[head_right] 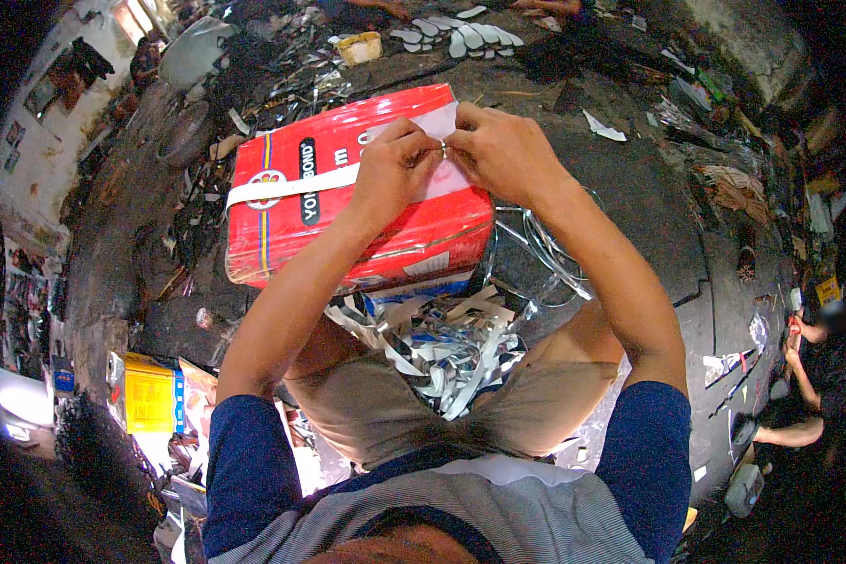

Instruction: The person sits on the floor and repeatedly cuts strips of white tape from a roll on a red box using a small blade. The cut strips are placed on the floor beside the box.

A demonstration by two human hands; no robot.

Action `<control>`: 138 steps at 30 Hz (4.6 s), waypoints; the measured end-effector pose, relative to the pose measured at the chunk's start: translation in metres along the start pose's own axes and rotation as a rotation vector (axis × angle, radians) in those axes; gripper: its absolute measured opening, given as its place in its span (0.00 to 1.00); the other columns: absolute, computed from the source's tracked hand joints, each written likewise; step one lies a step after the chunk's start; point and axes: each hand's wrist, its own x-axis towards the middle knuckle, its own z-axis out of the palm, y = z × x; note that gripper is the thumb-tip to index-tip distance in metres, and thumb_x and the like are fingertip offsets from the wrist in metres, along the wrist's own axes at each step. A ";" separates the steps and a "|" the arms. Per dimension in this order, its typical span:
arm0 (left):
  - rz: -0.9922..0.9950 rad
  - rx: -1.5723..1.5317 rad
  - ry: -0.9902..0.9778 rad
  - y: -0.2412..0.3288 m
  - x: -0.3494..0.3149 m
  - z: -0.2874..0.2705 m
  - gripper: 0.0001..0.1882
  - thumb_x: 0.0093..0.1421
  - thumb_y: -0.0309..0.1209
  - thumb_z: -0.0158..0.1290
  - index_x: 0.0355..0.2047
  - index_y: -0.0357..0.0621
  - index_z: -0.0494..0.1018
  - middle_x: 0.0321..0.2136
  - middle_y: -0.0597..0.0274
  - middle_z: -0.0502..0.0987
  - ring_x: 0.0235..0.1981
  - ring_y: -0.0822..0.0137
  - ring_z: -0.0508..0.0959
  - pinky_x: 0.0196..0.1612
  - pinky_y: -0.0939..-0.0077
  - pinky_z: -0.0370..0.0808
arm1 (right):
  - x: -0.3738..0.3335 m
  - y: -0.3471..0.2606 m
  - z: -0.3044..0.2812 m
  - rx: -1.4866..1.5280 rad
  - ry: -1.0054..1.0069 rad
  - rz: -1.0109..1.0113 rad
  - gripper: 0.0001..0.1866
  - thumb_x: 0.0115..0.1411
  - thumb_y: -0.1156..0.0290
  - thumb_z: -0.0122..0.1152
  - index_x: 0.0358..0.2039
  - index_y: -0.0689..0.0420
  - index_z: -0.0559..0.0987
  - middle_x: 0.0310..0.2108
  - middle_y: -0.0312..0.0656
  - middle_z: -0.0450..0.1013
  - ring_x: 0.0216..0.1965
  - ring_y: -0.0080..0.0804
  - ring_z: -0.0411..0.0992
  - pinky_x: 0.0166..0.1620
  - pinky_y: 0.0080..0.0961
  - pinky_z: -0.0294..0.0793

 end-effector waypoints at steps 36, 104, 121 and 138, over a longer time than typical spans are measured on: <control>-0.160 -0.095 -0.188 -0.012 0.025 -0.010 0.08 0.52 0.30 0.62 0.29 0.38 0.83 0.27 0.50 0.81 0.28 0.57 0.82 0.34 0.66 0.77 | -0.004 0.007 0.053 0.779 0.250 0.811 0.24 0.54 0.52 0.72 0.27 0.60 0.73 0.20 0.40 0.70 0.22 0.26 0.67 0.26 0.31 0.67; -0.164 -0.285 -0.140 0.006 0.034 0.026 0.02 0.54 0.23 0.62 0.28 0.37 0.82 0.26 0.64 0.78 0.23 0.78 0.76 0.26 0.82 0.71 | -0.242 0.058 0.338 0.346 -0.322 1.541 0.18 0.54 0.67 0.62 0.42 0.66 0.82 0.45 0.63 0.77 0.49 0.61 0.76 0.54 0.51 0.75; 0.400 0.011 -0.208 0.000 0.033 0.013 0.10 0.55 0.18 0.60 0.39 0.38 0.81 0.34 0.57 0.78 0.31 0.61 0.80 0.33 0.72 0.77 | -0.290 0.090 0.326 0.106 -0.385 1.505 0.18 0.66 0.66 0.44 0.47 0.64 0.77 0.46 0.59 0.78 0.46 0.58 0.78 0.49 0.53 0.78; 0.328 0.266 -0.280 0.008 0.021 -0.005 0.16 0.56 0.34 0.61 0.43 0.40 0.79 0.36 0.55 0.78 0.38 0.54 0.80 0.40 0.63 0.79 | -0.251 0.117 0.227 0.007 -0.329 1.464 0.16 0.64 0.66 0.50 0.44 0.60 0.82 0.45 0.54 0.79 0.47 0.53 0.79 0.48 0.48 0.79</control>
